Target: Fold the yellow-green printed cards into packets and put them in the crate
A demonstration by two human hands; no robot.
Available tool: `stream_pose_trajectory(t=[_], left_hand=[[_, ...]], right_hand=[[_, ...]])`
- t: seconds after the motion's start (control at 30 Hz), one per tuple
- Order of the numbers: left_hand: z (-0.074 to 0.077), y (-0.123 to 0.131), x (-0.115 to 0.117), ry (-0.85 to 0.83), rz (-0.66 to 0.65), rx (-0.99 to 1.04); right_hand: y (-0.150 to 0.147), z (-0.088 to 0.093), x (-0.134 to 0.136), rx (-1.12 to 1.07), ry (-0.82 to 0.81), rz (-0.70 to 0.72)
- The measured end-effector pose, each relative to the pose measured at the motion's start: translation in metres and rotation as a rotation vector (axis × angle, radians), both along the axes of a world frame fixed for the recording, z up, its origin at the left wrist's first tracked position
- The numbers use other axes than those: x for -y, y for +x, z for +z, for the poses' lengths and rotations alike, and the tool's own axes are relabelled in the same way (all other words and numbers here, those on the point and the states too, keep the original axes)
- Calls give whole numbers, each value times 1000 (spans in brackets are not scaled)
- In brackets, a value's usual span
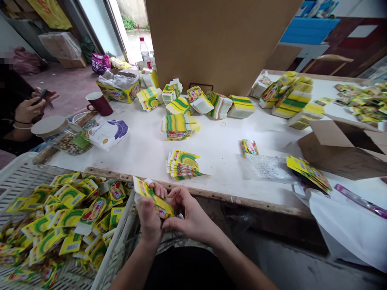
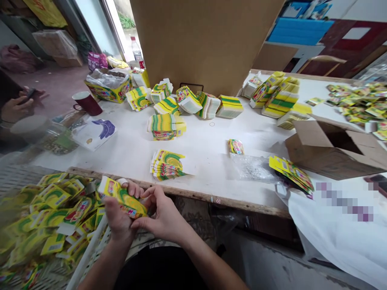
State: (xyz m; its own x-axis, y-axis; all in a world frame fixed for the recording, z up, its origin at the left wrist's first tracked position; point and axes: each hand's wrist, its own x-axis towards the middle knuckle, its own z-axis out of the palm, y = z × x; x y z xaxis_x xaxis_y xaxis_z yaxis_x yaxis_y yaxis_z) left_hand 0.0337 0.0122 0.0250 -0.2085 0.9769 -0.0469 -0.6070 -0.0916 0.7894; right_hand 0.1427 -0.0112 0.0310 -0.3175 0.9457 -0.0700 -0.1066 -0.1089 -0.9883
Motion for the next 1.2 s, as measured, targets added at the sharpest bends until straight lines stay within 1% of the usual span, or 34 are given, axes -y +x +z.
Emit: stream_pose_trajectory(t=[0.1, 0.13, 0.2, 0.3, 0.4, 0.53, 0.63, 0.73, 0.87, 0.93, 0.97, 1.0, 1.07, 1.1, 1.13, 1.17, 1.2], left_hand=[[-6, -9, 1, -22, -51, -169], [-10, -11, 2, -12, -80, -219], [-15, -14, 4, 19, -125, -262], [-19, -12, 7, -19, -130, -213], [-18, -9, 6, -84, -110, -176], [-14, -11, 1, -119, -118, -147], [-12, -13, -1, -148, -103, -137], [-13, -10, -2, -172, -55, -151], [-17, -6, -2, -202, -40, -155], [-15, -9, -5, -210, -67, -166], [-12, -13, -6, -185, -75, -185], [-8, -19, -8, -130, -64, -219], [5, -34, -10, 57, -9, -345], [13, -42, -10, 163, 20, -447], [20, -49, -10, 234, 8, -577], [27, -54, -10, 268, -40, -742], [32, -57, -10, 275, -128, -911]], right_hand=[[1, -4, -2, 143, 48, -65], [4, -5, -3, 150, 56, -91], [10, -6, -8, 93, 40, -156], [19, -6, -13, -27, -8, -203], [21, -9, -16, -133, -52, -173], [20, -14, -16, -249, -114, -168], [18, -16, -16, -272, -140, -156], [14, -17, -17, -276, -170, -152], [12, -21, -18, -211, -163, -214], [18, -21, -18, -102, -95, -256], [22, -20, -18, -14, -28, -280], [27, -17, -18, 98, 66, -303], [37, -9, -17, 369, 324, -346], [41, -4, -16, 509, 466, -350], [43, 0, -15, 630, 596, -328], [43, 5, -13, 716, 708, -285], [42, 9, -11, 766, 793, -229]])
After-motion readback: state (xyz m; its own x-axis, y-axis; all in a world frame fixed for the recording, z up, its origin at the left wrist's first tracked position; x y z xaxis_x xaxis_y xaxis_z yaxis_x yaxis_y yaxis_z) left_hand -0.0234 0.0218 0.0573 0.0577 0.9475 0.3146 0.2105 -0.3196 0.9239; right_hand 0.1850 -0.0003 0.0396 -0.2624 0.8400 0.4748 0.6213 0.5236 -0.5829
